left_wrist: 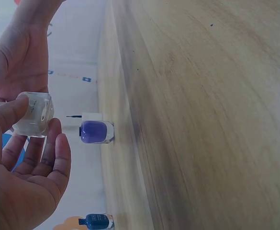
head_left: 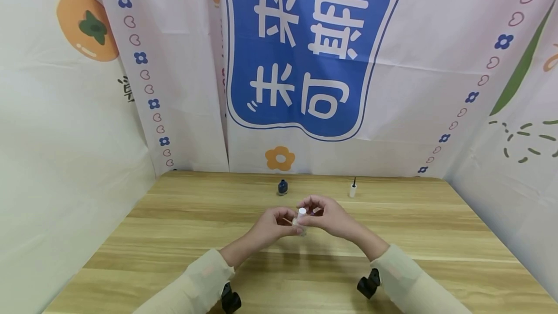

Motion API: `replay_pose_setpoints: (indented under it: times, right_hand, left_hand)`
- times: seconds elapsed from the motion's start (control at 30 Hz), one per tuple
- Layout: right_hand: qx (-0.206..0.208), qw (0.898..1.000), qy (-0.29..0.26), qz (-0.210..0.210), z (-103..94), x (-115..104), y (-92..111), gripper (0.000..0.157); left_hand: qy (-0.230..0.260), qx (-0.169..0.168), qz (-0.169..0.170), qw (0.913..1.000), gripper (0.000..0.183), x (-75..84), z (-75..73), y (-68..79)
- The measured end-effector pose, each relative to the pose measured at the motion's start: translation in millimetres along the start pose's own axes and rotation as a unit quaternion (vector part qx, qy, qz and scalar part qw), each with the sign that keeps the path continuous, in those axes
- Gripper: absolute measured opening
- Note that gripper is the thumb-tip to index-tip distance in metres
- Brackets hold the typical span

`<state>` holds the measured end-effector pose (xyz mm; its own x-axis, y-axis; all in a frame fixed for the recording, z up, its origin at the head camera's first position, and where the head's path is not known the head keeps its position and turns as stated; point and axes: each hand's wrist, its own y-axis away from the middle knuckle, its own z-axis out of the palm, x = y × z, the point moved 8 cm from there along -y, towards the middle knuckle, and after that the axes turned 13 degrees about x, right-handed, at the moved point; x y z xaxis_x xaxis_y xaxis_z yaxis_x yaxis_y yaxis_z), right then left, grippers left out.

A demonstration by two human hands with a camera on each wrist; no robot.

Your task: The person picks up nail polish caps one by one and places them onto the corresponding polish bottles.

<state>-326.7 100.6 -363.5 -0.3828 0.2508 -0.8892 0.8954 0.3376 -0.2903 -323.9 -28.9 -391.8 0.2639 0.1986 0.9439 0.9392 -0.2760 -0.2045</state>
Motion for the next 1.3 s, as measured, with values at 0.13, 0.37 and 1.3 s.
replay_pose_setpoints:
  times: [0.13,0.37,1.3]
  right_hand:
    - [-0.030,0.999,-0.005,-0.019,-1.1,-3.6,0.5,0.034]
    - [-0.057,0.998,-0.013,-0.024,2.5,-4.3,1.5,0.026]
    - [0.054,0.998,0.006,0.020,2.5,5.8,-0.4,0.022]
  left_hand:
    - [-0.001,0.000,0.001,1.0000,0.022,0.8,-0.6,-0.7]
    - [-0.012,0.001,-0.002,0.9999,0.023,-0.3,0.2,-0.8]
    - [0.008,0.000,-0.005,1.0000,0.023,-1.2,0.0,-1.8]
